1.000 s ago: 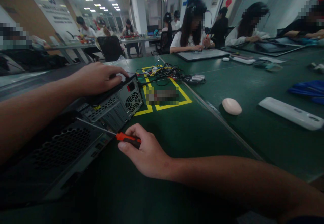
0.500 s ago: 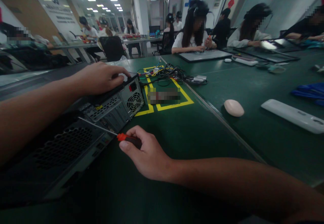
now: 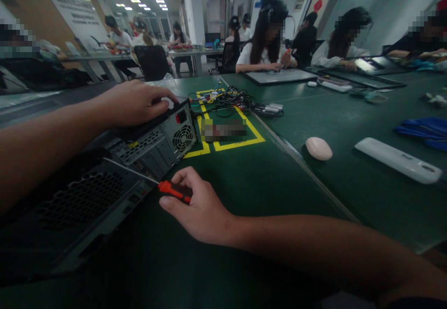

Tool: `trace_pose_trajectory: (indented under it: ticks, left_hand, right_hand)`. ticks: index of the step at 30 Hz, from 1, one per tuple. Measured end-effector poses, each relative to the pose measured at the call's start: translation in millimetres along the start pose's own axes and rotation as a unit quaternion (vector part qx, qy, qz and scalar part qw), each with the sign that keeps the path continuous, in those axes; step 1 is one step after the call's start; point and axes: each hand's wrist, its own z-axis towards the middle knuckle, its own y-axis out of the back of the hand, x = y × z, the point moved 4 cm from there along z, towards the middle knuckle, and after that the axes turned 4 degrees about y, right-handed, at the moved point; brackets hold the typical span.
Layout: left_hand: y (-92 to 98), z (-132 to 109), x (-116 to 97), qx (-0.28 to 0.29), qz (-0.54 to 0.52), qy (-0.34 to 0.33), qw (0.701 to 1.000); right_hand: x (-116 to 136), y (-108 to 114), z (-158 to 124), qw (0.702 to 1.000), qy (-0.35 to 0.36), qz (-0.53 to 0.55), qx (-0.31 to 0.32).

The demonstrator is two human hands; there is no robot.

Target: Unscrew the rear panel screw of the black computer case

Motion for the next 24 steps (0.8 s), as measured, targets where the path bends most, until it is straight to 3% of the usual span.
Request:
trace_pose_trajectory:
  ticks: [24]
  left_hand:
    - [0.3,-2.3,0.7,0.006,0.012,-0.006,1.0]
  right_hand:
    - [0.2,-0.8,0.2,1.0,0.026,0.005,-0.008]
